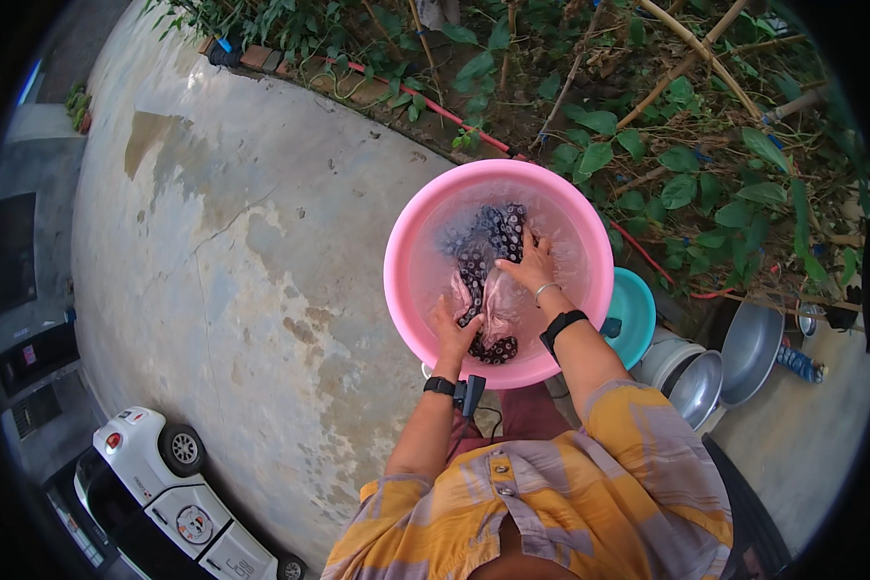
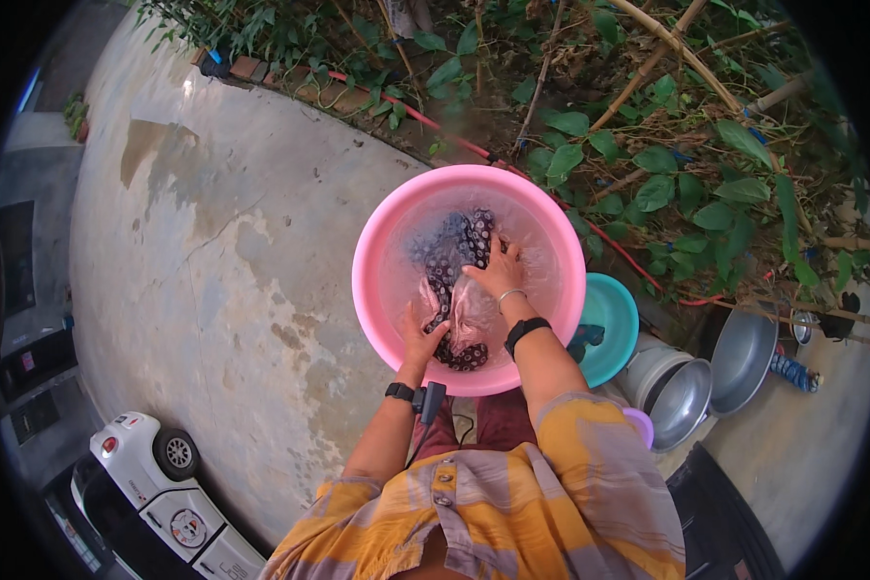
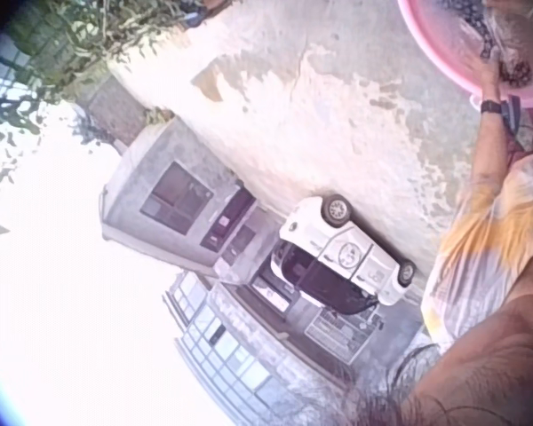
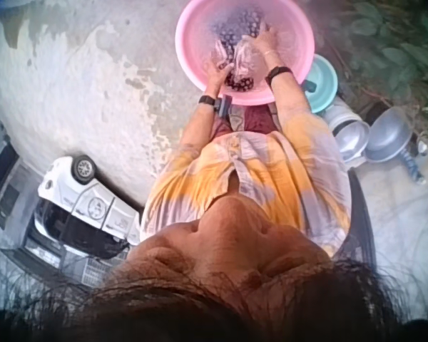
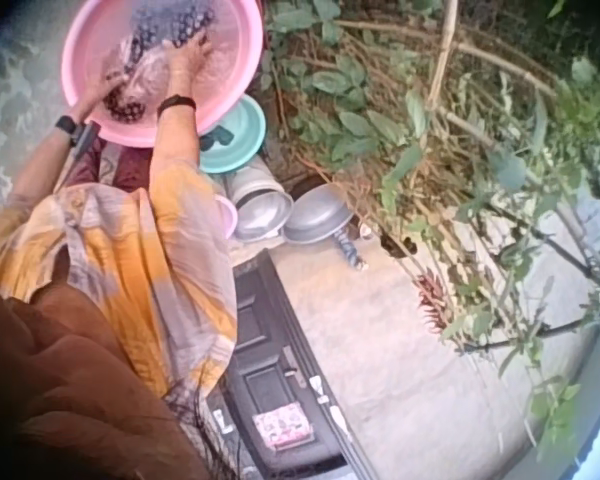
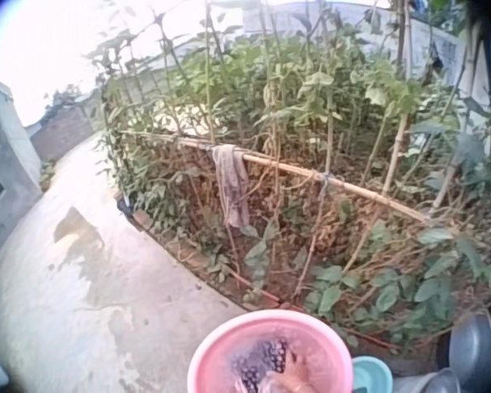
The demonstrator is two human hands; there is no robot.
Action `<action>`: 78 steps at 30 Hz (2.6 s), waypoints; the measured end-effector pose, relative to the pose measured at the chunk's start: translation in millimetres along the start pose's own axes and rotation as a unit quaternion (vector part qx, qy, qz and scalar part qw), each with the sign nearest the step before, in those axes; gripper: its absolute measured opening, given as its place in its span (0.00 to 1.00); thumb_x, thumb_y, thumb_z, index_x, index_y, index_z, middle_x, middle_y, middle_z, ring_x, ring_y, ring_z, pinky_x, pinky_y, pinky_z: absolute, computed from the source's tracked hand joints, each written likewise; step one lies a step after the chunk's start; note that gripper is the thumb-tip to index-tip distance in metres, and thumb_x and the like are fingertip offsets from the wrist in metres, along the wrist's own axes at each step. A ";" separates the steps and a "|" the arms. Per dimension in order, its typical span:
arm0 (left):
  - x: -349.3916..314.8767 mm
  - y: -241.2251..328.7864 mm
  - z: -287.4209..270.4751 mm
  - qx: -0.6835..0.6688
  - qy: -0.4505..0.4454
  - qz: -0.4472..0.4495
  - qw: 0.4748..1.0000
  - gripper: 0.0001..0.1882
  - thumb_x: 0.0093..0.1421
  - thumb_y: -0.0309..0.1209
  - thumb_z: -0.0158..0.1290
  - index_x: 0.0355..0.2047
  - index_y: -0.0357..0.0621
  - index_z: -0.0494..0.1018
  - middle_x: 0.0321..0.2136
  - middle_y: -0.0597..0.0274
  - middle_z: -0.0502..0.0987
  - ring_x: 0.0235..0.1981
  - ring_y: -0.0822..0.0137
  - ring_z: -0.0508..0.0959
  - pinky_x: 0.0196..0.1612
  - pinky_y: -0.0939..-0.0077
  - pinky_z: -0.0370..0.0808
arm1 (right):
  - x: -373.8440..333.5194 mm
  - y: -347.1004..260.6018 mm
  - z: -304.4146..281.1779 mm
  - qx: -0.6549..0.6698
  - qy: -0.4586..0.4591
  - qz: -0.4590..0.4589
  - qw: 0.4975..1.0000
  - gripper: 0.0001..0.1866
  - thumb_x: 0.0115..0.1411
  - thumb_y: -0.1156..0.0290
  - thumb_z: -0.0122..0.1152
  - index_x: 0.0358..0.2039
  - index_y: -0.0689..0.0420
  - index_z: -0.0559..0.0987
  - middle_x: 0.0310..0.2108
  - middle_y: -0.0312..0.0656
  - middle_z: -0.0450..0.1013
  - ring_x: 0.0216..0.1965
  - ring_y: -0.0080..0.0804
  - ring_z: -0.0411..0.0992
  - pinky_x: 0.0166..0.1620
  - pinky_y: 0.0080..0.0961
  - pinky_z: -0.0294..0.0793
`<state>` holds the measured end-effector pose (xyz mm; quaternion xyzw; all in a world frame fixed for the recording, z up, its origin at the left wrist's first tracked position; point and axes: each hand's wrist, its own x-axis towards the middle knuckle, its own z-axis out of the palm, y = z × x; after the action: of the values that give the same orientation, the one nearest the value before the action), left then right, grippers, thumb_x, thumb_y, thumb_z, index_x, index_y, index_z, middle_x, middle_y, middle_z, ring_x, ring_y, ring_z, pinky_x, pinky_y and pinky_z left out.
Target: The person washes a shirt and patterned laundry items by hand in basins, hangs the shirt and laundry on hangers on an outdoor rack, hangs a towel on the rack, and wipes a door handle with a cloth.
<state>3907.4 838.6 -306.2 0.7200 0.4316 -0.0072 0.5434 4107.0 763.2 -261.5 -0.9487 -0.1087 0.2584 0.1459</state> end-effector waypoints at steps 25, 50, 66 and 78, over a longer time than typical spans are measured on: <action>7.0 67.8 17.1 -0.493 -0.020 -0.229 0.839 0.16 0.63 0.37 0.35 0.39 0.39 0.67 0.28 0.58 0.75 0.26 0.64 0.77 0.29 0.69 0.75 | -87.4 47.8 53.3 0.351 -0.107 0.101 0.925 0.25 0.56 0.48 0.46 0.24 0.61 0.72 0.22 0.45 0.71 0.22 0.34 0.69 0.29 0.33 0.66; -27.1 40.9 -7.9 0.135 0.142 0.011 0.981 0.30 0.43 0.30 0.57 0.48 0.42 0.61 0.48 0.41 0.58 0.50 0.46 0.59 0.52 0.63 0.57 | -76.8 54.2 12.5 0.068 0.107 -0.068 0.990 0.31 0.40 0.64 0.62 0.47 0.59 0.67 0.38 0.55 0.67 0.43 0.50 0.63 0.47 0.36 0.63; 6.5 13.6 4.1 -0.558 -0.145 -0.304 0.759 0.22 0.58 0.49 0.41 0.43 0.45 0.66 0.37 0.58 0.72 0.38 0.62 0.73 0.40 0.66 0.73 | -116.5 -18.1 25.3 0.255 -0.071 -0.256 0.930 0.07 0.46 0.74 0.53 0.28 0.61 0.70 0.23 0.53 0.69 0.27 0.52 0.68 0.29 0.40 0.66; -11.8 51.0 21.8 -0.500 -0.014 -0.308 0.809 0.15 0.58 0.36 0.43 0.37 0.36 0.68 0.29 0.56 0.73 0.30 0.65 0.75 0.32 0.73 0.73 | -99.3 -10.3 27.9 0.161 -0.005 -0.213 0.964 0.12 0.51 0.60 0.51 0.25 0.57 0.72 0.22 0.50 0.70 0.26 0.50 0.69 0.28 0.40 0.68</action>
<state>3942.1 812.2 -269.8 0.1780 0.5669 0.0323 0.8037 4007.3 751.0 -235.6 -0.8665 -0.2663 0.2397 0.3475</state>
